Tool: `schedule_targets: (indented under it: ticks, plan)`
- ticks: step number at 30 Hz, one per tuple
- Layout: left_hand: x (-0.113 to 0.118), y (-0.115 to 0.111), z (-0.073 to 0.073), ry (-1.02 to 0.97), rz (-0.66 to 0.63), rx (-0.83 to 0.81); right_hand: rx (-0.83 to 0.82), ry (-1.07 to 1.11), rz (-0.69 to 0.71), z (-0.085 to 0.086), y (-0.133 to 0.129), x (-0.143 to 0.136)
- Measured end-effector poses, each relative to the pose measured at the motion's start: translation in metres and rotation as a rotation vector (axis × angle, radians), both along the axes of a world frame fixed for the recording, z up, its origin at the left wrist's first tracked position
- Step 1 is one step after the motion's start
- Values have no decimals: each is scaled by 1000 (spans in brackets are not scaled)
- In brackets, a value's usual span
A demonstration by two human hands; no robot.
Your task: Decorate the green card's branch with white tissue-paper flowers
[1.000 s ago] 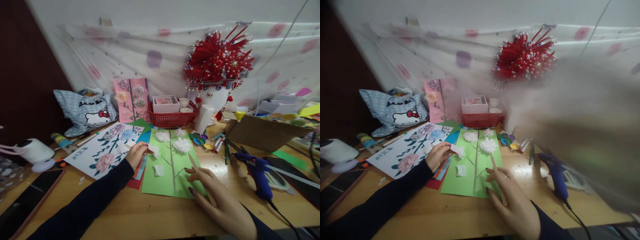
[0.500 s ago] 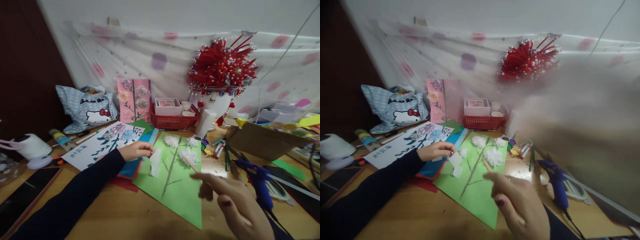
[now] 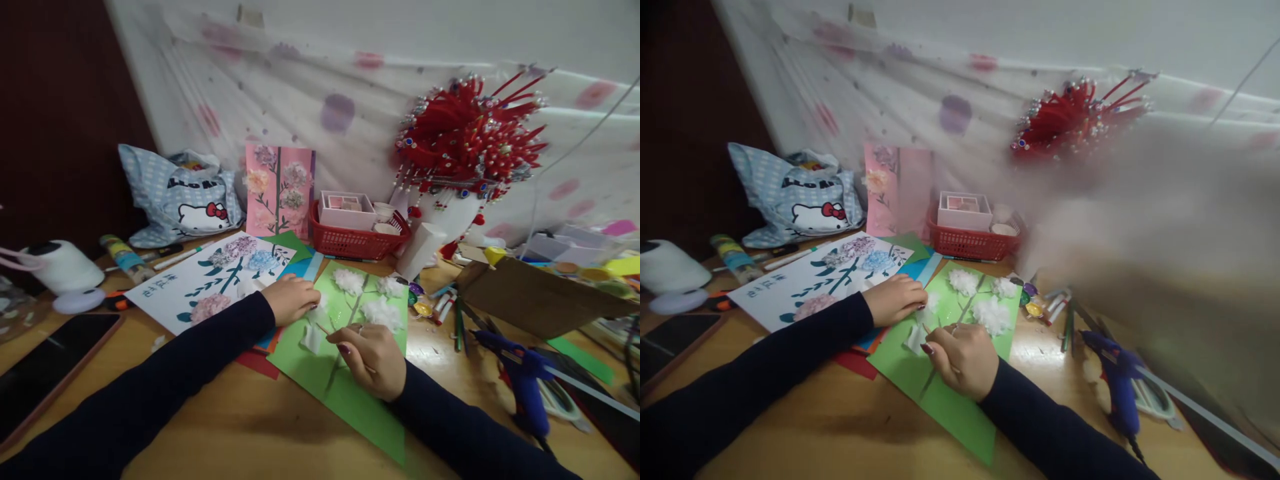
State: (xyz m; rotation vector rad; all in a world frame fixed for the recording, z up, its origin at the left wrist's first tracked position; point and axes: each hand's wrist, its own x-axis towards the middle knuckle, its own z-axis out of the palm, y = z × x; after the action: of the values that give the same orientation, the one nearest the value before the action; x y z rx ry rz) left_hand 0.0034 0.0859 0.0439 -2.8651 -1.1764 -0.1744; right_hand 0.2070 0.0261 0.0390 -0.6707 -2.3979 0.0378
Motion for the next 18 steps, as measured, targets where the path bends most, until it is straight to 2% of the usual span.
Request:
schedule_targets:
  ticks: [7, 13, 18]
  plan:
    - [-3, 4, -10, -42, 6, 53, 51, -15, -56, -6, 1, -1]
    - [-8, -2, -13, -136, 62, -17, 91, -89, -54, -8, 1, -2]
    - [-14, -14, -16, -124, 117, -75, 110, -126, -63, -9, 2, -4]
